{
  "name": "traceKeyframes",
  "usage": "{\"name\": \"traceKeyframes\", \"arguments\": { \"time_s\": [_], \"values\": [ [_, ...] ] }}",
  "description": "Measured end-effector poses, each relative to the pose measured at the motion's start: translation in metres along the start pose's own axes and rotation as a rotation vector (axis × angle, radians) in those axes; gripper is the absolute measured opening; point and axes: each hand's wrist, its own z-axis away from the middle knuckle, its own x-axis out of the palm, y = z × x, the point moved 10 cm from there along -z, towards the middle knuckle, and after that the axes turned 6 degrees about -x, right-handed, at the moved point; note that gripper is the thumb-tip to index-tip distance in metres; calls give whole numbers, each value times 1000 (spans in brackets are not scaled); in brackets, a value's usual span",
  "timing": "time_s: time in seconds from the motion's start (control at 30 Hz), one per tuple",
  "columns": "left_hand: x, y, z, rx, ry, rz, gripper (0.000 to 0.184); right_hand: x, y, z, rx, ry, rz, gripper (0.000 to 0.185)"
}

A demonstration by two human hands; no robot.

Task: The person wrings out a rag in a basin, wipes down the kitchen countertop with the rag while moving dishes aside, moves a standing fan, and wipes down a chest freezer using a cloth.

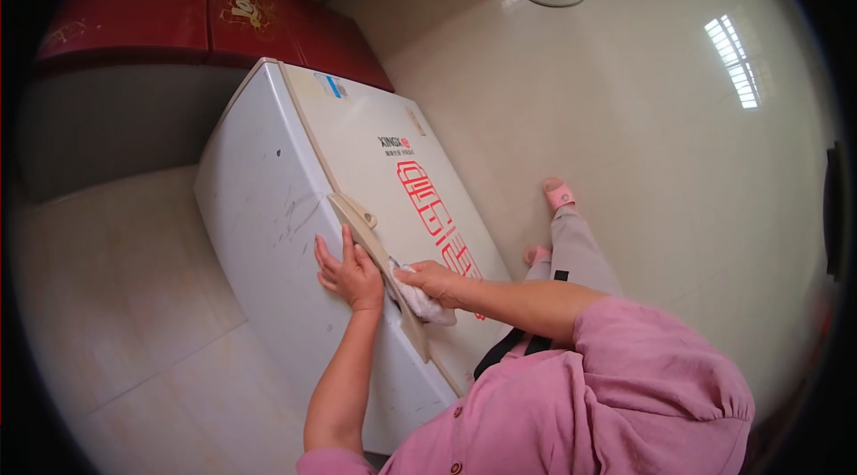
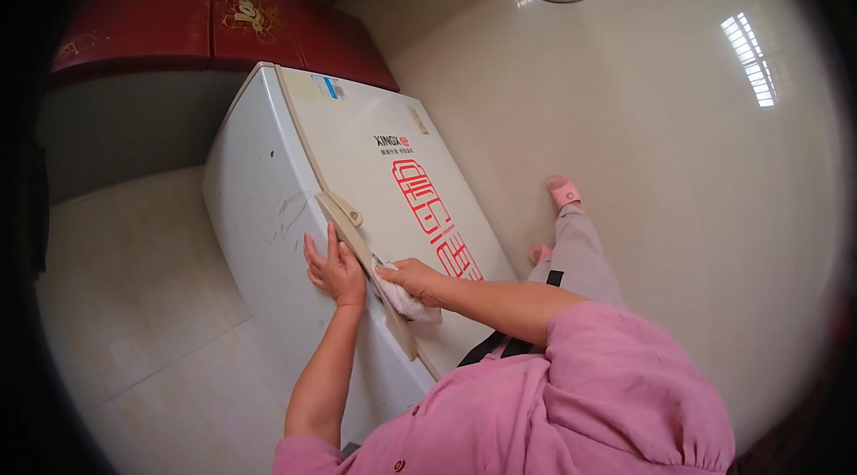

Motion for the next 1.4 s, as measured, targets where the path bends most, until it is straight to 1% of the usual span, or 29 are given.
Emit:
{"name": "traceKeyframes", "arguments": {
  "time_s": [0.13, 0.2, 0.33, 0.4, 0.47, 0.5, 0.53, 0.6, 0.63, 0.67, 0.73, 0.83, 0.93, 0.97, 1.07, 1.1, 1.2, 1.23, 1.27, 1.33, 1.4],
  "values": [
    [-2, 2, 0, 11, 1, 47, 42, 15, -46, -31, -52, 71, 50, 38],
    [-3, 3, -1, 2, 0, 41, 42, 14, -64, -44, -116, 123, 80, 40],
    [-4, 5, 0, -9, -21, 59, 42, 8, -58, -43, -79, 121, 156, 40],
    [-2, 3, -1, -12, -27, 45, 42, 5, -39, -28, -30, 8, 180, 39],
    [3, 2, -2, -22, -41, 27, 42, 4, -18, -8, 7, -32, 116, 36],
    [3, 2, -2, -11, -31, 20, 42, 5, -9, -1, 32, -22, 13, 35],
    [2, 0, -1, -3, -21, 9, 42, 5, -6, -3, 40, -24, 8, 35],
    [1, -1, 1, 2, -23, 10, 42, 2, -8, -6, 40, 27, 15, 37],
    [0, 2, 0, 9, -21, 23, 42, 2, -16, -10, -1, 29, 15, 38],
    [0, 2, 0, 4, -27, 21, 42, 4, -23, -15, 6, 31, 14, 38],
    [-3, 3, 1, 10, -14, 42, 41, 8, -43, -30, -40, 44, 88, 41],
    [-3, 4, 0, 10, -11, 35, 40, 11, -57, -48, -42, 81, 77, 45],
    [-3, 4, 1, 8, -7, 34, 40, 14, -58, -50, -44, 61, 65, 47],
    [-2, 4, 1, 6, -7, 33, 40, 12, -53, -47, -42, 60, 65, 47],
    [-2, 2, 0, 16, 9, 41, 41, 13, -37, -28, -114, -29, 143, 47],
    [-1, 2, -1, 8, 12, 31, 41, 13, -25, -18, -108, -62, 144, 47],
    [3, -1, -1, 12, 31, 14, 41, 11, 10, 11, -139, -52, 118, 42],
    [2, -1, -1, 22, 53, 10, 41, 11, 21, 23, -147, -74, 123, 40],
    [2, 0, -1, 27, 55, 11, 41, 7, 35, 33, -137, -41, 133, 39],
    [3, -1, -1, 0, 42, -5, 41, 3, 59, 45, -176, -42, 175, 39],
    [3, -1, -2, 6, 43, 5, 41, 2, 62, 46, -222, -46, 185, 38]
  ]
}}
